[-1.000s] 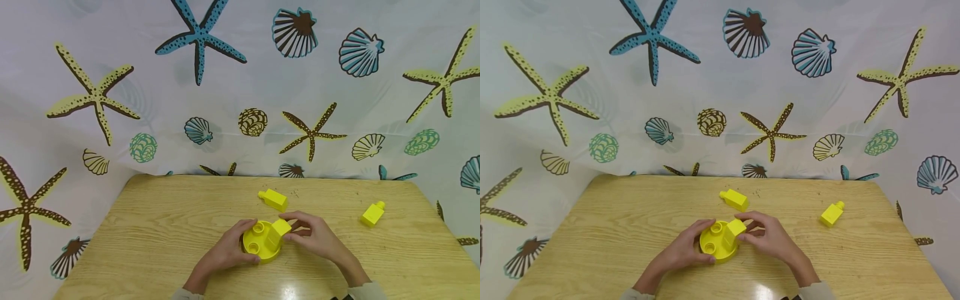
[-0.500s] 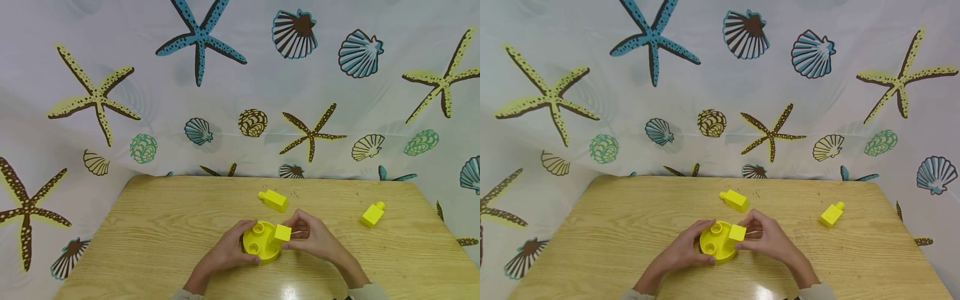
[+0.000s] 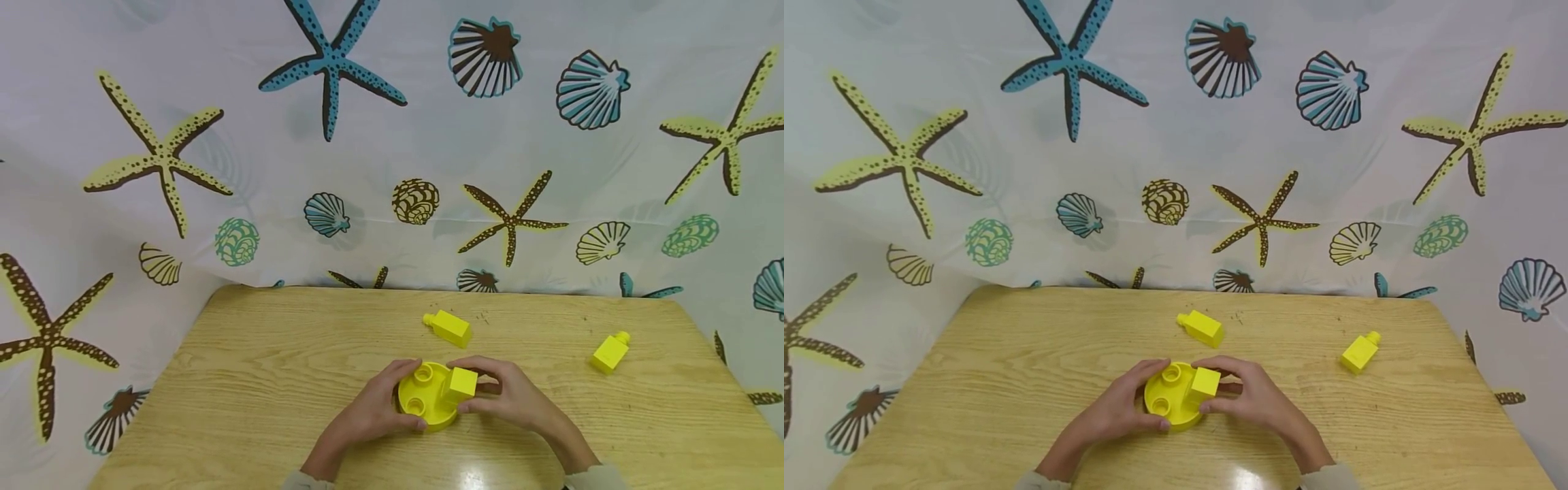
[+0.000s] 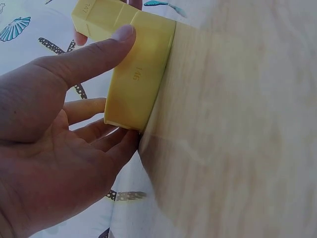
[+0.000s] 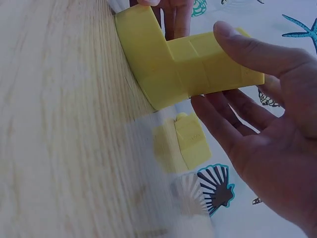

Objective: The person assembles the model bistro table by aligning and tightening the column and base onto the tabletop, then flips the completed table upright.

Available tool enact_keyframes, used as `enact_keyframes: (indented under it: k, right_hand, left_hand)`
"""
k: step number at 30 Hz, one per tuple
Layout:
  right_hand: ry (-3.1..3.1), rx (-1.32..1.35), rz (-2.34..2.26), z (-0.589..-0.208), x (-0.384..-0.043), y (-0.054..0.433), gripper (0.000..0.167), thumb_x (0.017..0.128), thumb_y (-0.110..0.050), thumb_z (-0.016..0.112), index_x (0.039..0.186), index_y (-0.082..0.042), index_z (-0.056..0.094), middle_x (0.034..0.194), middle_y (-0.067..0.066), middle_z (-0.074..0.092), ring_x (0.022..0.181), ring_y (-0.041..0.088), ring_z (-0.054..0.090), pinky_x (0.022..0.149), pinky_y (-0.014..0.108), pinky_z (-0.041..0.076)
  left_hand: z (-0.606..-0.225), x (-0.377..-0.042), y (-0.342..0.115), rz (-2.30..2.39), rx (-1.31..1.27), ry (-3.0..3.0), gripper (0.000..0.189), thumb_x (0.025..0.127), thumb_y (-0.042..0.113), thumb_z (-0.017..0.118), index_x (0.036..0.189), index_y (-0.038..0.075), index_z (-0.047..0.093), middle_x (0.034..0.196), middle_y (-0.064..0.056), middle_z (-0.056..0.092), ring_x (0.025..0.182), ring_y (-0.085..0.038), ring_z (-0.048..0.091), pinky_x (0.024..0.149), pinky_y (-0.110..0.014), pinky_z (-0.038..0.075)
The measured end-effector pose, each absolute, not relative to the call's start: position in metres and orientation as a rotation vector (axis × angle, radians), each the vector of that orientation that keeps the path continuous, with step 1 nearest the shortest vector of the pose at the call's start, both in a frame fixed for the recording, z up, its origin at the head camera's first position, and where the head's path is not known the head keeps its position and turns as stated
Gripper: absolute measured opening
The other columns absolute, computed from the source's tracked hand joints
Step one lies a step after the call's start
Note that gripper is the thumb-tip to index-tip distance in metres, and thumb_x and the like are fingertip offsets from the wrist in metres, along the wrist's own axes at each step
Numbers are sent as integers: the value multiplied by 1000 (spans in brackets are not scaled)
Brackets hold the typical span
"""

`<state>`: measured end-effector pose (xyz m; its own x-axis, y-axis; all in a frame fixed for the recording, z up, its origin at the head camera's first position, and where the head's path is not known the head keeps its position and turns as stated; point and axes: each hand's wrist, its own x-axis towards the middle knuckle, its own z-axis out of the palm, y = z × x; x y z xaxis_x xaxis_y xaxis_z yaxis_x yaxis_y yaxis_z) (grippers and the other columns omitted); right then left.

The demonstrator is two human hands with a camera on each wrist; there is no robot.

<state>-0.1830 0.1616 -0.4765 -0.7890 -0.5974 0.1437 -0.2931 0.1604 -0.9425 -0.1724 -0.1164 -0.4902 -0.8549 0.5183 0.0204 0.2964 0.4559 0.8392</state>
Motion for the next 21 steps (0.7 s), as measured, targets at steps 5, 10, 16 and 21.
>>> enact_keyframes:
  k: [5,10,16,21]
  right_hand:
    - [2054,-859,-1722,-479,-185,164,60,91,-5,78,145,0,55,143,23,56,133,24,54,106,37,51]
    - [2018,-847,-1728,-481,-187,164,59,92,-6,77,146,-1,55,141,19,58,134,23,52,107,37,51]
    - [1986,-863,-1767,-485,-190,162,53,90,-5,79,139,0,60,139,19,60,137,34,50,107,35,51]
    - [2006,-926,-1767,-488,-191,161,50,90,-4,78,137,-1,60,136,19,61,134,22,55,105,33,52]
  left_hand:
    - [-489,-173,-115,1343,686,2456,92,83,28,89,156,0,40,153,-13,44,142,-31,43,120,-54,33]
    - [-489,-172,-115,1345,708,2449,91,85,28,87,156,-2,38,153,-15,43,141,-33,43,119,-55,34]
    - [-488,-172,-116,1308,717,2465,90,87,27,85,156,-3,36,155,-16,40,142,-34,42,119,-55,33]
    - [-488,-172,-114,1251,722,2493,89,88,26,84,157,-3,34,157,-17,37,142,-33,42,120,-53,33]
